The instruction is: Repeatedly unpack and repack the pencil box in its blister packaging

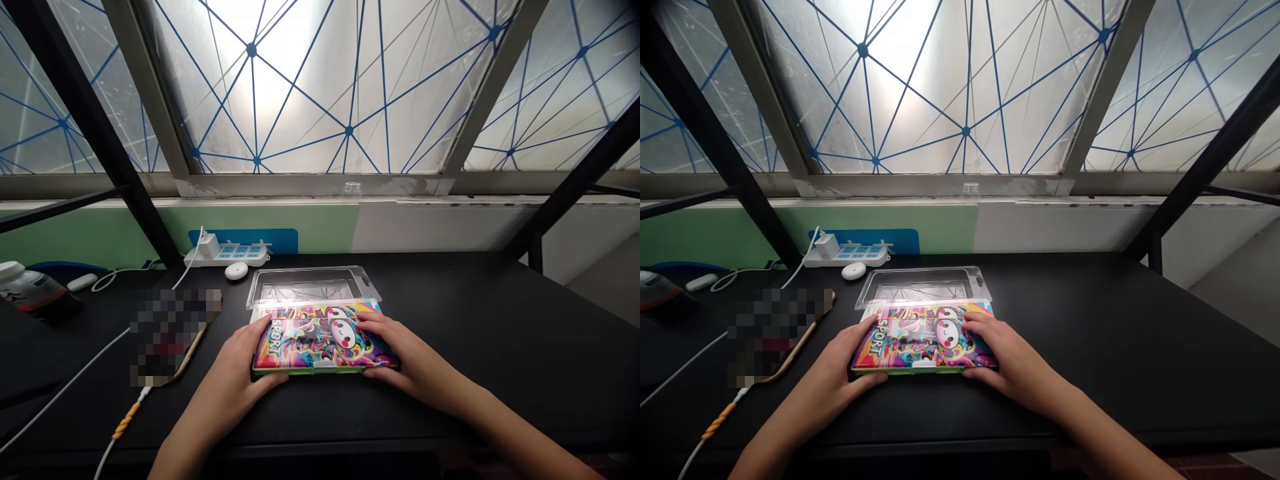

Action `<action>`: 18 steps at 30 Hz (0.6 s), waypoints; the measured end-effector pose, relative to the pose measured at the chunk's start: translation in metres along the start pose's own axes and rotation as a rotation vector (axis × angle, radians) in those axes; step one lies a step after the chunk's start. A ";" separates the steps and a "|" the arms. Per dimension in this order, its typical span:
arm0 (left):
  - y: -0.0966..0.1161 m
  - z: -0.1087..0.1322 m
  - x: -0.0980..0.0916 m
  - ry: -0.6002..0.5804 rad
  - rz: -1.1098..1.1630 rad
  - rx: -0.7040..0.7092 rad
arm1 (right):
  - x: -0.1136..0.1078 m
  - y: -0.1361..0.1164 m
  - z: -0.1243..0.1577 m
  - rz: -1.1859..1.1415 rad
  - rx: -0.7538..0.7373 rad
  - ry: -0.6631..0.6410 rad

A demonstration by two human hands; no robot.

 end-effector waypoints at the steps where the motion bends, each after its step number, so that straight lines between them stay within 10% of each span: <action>1: -0.001 0.000 0.001 -0.009 0.016 -0.022 | -0.003 0.000 -0.002 -0.039 0.030 -0.016; 9: -0.001 0.004 0.000 -0.034 0.092 -0.134 | -0.028 0.014 -0.047 -0.237 0.428 0.017; 13: -0.001 0.004 0.001 -0.044 0.058 -0.145 | -0.021 0.024 -0.047 -0.271 0.479 0.191; 18: -0.005 0.005 0.001 0.003 0.025 -0.063 | -0.024 0.031 -0.024 -0.220 0.424 0.110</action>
Point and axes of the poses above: each hand's wrist, its own z-axis away from the middle knuckle, its own x-axis out of the palm, y = z × x, the point moved 4 cm from there along -z, towards the middle knuckle, and after that the axes turned 14 degrees about y, right-handed, at the moved point
